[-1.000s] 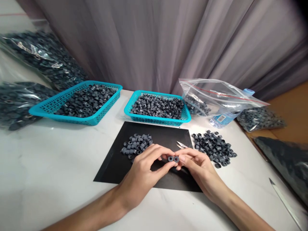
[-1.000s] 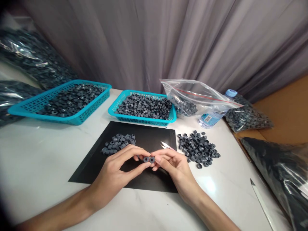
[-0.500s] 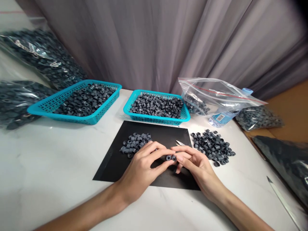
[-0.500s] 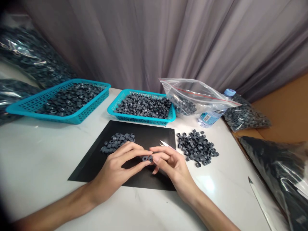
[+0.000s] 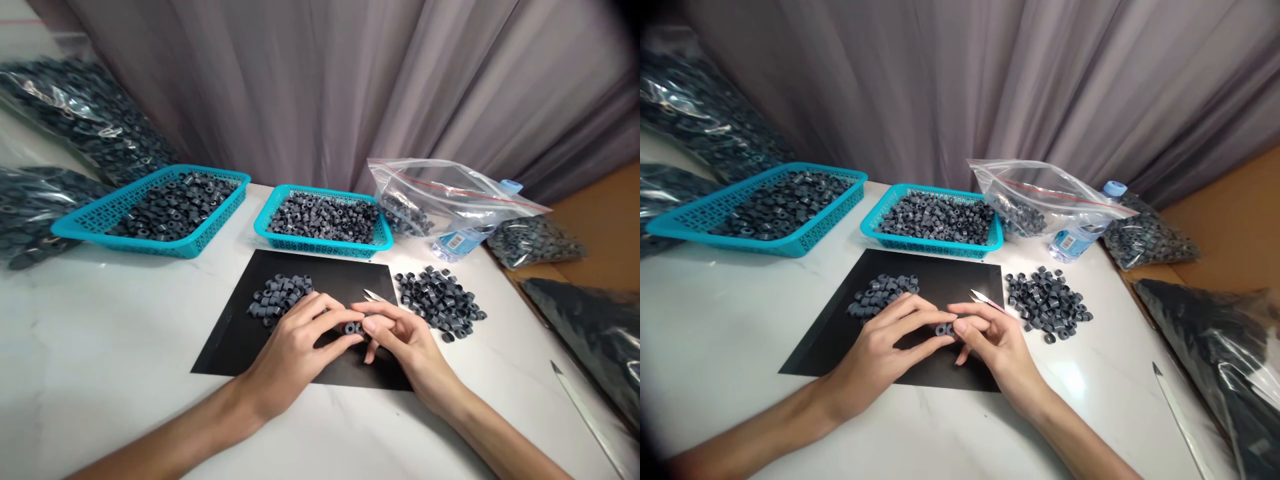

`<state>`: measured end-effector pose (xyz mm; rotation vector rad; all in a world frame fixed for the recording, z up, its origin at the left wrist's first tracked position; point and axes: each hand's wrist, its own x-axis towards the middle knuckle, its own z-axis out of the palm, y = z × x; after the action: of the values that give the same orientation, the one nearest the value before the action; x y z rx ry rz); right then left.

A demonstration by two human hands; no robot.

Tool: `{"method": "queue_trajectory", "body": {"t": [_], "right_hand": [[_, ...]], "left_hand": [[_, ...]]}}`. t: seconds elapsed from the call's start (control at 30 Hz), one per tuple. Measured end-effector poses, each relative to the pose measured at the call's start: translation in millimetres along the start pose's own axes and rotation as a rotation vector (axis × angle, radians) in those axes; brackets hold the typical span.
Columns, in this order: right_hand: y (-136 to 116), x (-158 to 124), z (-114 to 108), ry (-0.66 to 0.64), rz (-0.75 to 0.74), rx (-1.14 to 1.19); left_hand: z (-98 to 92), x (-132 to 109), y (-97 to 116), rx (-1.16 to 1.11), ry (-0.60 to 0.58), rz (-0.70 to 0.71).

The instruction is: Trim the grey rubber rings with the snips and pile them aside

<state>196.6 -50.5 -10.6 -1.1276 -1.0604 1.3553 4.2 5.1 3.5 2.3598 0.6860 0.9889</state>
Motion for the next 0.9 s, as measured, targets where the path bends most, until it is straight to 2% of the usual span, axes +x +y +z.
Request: {"method": "queue_trajectory", "body": {"t": [0.5,0.9], "right_hand": [[2.0,0.2,0.7,0.03,-0.009,-0.018],[1.6,-0.3,2.7,0.015,-0.051,-0.05]], "left_hand": [[4.0,-0.9,-0.6,-0.179,-0.029,-0.12],[2.8,-0.6,-1.1,-0.177,-0.041,-0.123]]}}
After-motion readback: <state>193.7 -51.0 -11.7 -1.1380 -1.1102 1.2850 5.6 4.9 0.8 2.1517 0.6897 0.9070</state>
